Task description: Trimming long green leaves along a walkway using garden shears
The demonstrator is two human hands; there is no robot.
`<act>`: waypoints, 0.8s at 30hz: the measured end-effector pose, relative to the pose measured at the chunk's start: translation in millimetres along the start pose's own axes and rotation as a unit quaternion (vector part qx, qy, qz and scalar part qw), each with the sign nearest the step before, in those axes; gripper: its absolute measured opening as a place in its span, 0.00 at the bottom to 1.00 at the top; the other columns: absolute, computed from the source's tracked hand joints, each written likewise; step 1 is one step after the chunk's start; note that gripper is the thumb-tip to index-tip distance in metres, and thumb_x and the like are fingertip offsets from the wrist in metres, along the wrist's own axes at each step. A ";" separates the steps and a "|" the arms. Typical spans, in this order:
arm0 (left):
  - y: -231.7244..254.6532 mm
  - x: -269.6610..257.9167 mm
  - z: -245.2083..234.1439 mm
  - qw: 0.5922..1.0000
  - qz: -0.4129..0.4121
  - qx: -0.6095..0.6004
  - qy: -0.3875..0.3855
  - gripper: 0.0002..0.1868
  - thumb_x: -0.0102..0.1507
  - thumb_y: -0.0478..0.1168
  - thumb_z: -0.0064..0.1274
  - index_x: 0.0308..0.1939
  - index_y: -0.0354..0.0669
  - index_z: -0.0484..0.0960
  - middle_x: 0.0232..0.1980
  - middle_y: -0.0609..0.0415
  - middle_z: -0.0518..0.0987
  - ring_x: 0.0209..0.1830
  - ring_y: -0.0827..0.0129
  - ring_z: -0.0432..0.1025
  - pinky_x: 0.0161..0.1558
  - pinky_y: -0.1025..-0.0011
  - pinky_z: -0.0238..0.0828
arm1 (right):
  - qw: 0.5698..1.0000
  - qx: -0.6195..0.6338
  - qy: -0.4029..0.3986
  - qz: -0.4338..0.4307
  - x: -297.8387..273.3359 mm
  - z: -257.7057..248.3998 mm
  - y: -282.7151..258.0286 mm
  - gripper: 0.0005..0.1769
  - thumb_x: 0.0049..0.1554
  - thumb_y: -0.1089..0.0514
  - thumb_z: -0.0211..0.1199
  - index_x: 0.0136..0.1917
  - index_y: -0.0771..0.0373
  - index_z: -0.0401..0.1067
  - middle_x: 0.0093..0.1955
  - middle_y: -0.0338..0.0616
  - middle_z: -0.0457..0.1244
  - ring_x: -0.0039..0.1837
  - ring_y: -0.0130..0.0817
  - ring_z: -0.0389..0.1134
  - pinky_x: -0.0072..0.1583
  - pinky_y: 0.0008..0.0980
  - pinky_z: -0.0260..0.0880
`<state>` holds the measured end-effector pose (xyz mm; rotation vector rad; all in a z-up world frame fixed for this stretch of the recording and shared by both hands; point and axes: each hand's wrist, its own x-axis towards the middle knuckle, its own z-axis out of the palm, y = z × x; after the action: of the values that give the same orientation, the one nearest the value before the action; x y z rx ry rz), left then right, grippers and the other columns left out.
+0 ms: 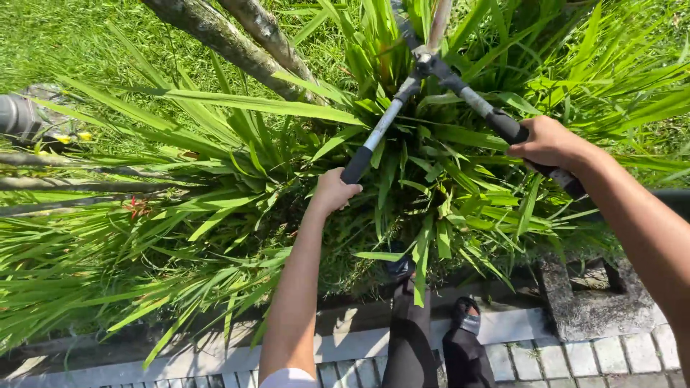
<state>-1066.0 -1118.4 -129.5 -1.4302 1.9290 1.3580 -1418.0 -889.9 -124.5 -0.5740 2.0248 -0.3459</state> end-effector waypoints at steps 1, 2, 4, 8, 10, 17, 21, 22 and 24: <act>7.4 2.5 4.6 1.000 -0.001 0.001 -0.001 0.23 0.61 0.43 0.59 0.58 0.39 0.74 0.29 0.53 0.76 0.17 0.71 0.67 0.22 0.70 0.66 | 1.000 0.001 -0.001 0.001 5.0 6.8 -6.6 0.12 0.55 0.64 0.67 0.51 0.70 0.72 0.30 0.57 0.67 0.28 0.45 0.65 0.32 0.43 0.67; 14.3 5.0 9.0 1.000 0.000 -0.008 0.014 0.20 0.61 0.42 0.58 0.55 0.39 0.76 0.29 0.52 0.77 0.16 0.70 0.69 0.20 0.71 0.68 | 1.000 -0.004 0.009 0.004 10.1 14.0 -13.5 0.13 0.55 0.63 0.67 0.51 0.70 0.71 0.32 0.56 0.67 0.29 0.45 0.66 0.33 0.44 0.69; 25.7 12.8 38.1 0.999 -0.007 -0.021 0.028 0.17 0.60 0.42 0.58 0.51 0.40 0.77 0.28 0.51 0.78 0.15 0.70 0.70 0.19 0.71 0.70 | 1.000 -0.013 0.013 0.008 39.4 37.5 -14.2 0.13 0.54 0.63 0.68 0.52 0.70 0.70 0.35 0.56 0.67 0.31 0.45 0.66 0.34 0.44 0.70; 29.4 17.2 100.3 0.988 0.065 -0.139 0.030 0.22 0.59 0.39 0.56 0.51 0.23 0.76 0.32 0.36 0.80 0.19 0.61 0.77 0.13 0.71 0.72 | 0.996 -0.021 0.080 -0.047 69.1 73.0 8.1 0.22 0.49 0.54 0.72 0.49 0.73 0.74 0.36 0.64 0.69 0.39 0.55 0.74 0.43 0.51 0.74; 36.0 13.8 78.8 0.986 0.069 -0.153 0.010 0.22 0.61 0.38 0.54 0.52 0.22 0.73 0.35 0.34 0.80 0.21 0.61 0.78 0.15 0.72 0.72 | 0.995 -0.046 0.073 -0.050 59.3 43.3 0.5 0.27 0.48 0.51 0.73 0.52 0.74 0.75 0.41 0.70 0.69 0.47 0.64 0.74 0.47 0.55 0.72; -27.9 -24.4 -54.3 0.998 -0.006 0.063 -0.023 0.16 0.59 0.48 0.60 0.45 0.47 0.75 0.40 0.51 0.79 0.28 0.67 0.74 0.31 0.66 0.73 | 0.996 -0.076 -0.038 0.013 13.8 -38.1 -4.8 0.16 0.52 0.58 0.77 0.48 0.68 0.75 0.26 0.61 0.69 0.26 0.47 0.66 0.32 0.42 0.66; -32.3 -51.4 -92.0 0.999 -0.029 0.004 -0.028 0.14 0.55 0.46 0.63 0.36 0.48 0.74 0.26 0.56 0.77 0.16 0.72 0.71 0.21 0.73 0.64 | 0.983 -0.148 -0.105 0.011 18.1 -48.3 -52.9 0.16 0.52 0.56 0.77 0.45 0.69 0.78 0.25 0.58 0.70 0.26 0.45 0.67 0.31 0.39 0.70; -32.4 -50.7 -102.6 0.999 -0.028 0.004 -0.027 0.14 0.55 0.46 0.63 0.36 0.48 0.74 0.26 0.56 0.77 0.16 0.72 0.71 0.21 0.73 0.64 | 0.984 -0.147 -0.103 0.009 20.2 -51.0 -70.7 0.16 0.52 0.56 0.77 0.45 0.69 0.78 0.25 0.58 0.70 0.26 0.45 0.67 0.31 0.39 0.70; -35.2 -51.3 -121.9 0.995 -0.067 -0.062 -0.042 0.12 0.61 0.39 0.63 0.40 0.44 0.74 0.21 0.58 0.73 0.13 0.75 0.65 0.18 0.76 0.59 | 0.986 -0.089 -0.138 0.026 21.8 -52.8 -102.9 0.14 0.56 0.62 0.73 0.53 0.73 0.79 0.28 0.64 0.67 0.27 0.51 0.65 0.30 0.43 0.65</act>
<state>-985.8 -1197.0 -51.3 -1.5050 1.6909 1.4712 -1446.9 -988.3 -66.9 -0.6415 1.8089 -0.0486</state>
